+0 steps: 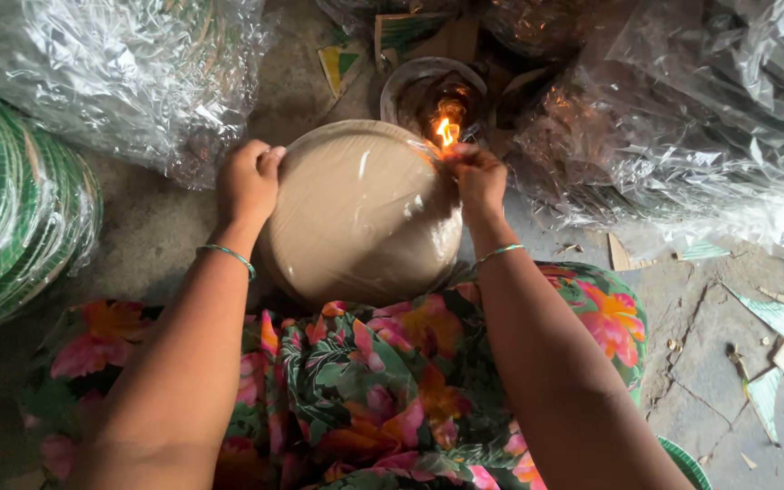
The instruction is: The person sits on the floor and wraps individual green leaf-patterned plates with clear plastic film. They use a small flame from a metal bowl to heat and shrink the plastic around each plate, then place the wrapped plate onto a stack.
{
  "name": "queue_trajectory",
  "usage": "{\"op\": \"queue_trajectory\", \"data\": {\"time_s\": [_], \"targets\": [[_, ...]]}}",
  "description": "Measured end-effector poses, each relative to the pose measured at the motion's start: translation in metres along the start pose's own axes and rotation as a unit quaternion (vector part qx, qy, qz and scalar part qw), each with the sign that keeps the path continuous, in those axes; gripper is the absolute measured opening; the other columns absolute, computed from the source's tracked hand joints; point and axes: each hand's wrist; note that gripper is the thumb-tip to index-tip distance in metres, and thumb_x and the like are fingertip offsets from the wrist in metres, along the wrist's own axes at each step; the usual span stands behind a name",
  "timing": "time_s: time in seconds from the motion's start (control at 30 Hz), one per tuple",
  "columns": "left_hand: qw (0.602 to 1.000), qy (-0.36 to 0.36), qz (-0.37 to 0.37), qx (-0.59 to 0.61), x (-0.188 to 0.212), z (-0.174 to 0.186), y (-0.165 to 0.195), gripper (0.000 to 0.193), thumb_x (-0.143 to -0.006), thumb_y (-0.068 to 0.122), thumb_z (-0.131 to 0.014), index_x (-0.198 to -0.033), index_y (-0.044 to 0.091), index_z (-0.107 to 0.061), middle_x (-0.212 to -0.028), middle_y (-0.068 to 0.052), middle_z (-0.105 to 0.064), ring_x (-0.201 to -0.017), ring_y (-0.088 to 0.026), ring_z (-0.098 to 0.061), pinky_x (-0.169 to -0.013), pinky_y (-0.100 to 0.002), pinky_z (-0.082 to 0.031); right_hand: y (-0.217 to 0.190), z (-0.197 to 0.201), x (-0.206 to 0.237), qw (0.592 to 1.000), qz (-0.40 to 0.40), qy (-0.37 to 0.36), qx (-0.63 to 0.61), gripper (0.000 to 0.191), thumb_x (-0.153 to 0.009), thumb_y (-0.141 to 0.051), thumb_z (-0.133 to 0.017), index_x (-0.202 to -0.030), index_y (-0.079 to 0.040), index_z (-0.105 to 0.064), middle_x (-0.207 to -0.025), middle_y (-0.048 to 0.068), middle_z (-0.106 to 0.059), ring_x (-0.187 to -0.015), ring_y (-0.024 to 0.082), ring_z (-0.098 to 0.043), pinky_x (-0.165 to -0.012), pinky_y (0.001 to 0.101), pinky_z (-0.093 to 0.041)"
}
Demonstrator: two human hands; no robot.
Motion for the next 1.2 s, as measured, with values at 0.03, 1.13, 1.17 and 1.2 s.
{"op": "queue_trajectory", "data": {"time_s": [0.03, 1.13, 1.17, 1.2], "targets": [[1.000, 0.008, -0.016, 0.005, 0.000, -0.002, 0.002, 0.024, -0.097, 0.024, -0.074, -0.091, 0.001, -0.070, -0.088, -0.021, -0.068, -0.082, -0.041, -0.064, -0.074, -0.048, -0.050, 0.000, -0.001, -0.003, 0.999, -0.016, 0.027, 0.006, 0.017, -0.082, 0.011, -0.070, -0.090, -0.004, -0.067, -0.088, 0.005, -0.072, -0.080, 0.014, -0.069, -0.074, 0.0273, -0.057], [0.975, -0.047, -0.190, 0.107, 0.000, 0.036, 0.071, 0.018, -0.109, 0.022, -0.051, -0.116, 0.006, -0.053, -0.106, -0.016, -0.066, -0.101, -0.040, -0.068, -0.084, -0.048, -0.055, -0.074, -0.054, 0.081, 0.888, 0.321, -0.231, 0.234, 0.007, -0.097, -0.008, -0.077, -0.101, -0.002, -0.075, -0.102, 0.004, -0.065, -0.092, 0.013, -0.061, -0.076, 0.0251, -0.050], [0.991, -0.061, -0.090, 0.076, -0.004, 0.035, 0.058, 0.026, -0.110, 0.030, -0.050, -0.118, 0.006, -0.053, -0.102, -0.017, -0.069, -0.097, -0.039, -0.069, -0.081, -0.048, -0.053, -0.067, -0.051, 0.074, 0.891, 0.328, -0.202, 0.239, 0.007, -0.098, -0.008, -0.077, -0.100, -0.002, -0.075, -0.103, 0.005, -0.064, -0.093, 0.013, -0.061, -0.076, 0.0256, -0.051], [0.996, -0.078, 0.010, 0.044, -0.007, 0.036, 0.044, 0.033, -0.110, 0.038, -0.049, -0.120, 0.007, -0.054, -0.097, -0.017, -0.072, -0.094, -0.039, -0.069, -0.078, -0.047, -0.051, -0.058, -0.047, 0.066, 0.894, 0.335, -0.172, 0.243, 0.007, -0.099, -0.009, -0.076, -0.100, -0.002, -0.075, -0.104, 0.005, -0.063, -0.093, 0.014, -0.061, -0.077, 0.0260, -0.052]]}}
Point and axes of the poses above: each hand's wrist, its own x-axis away from the middle knuckle, its own z-axis out of the back of the hand, y = z × x
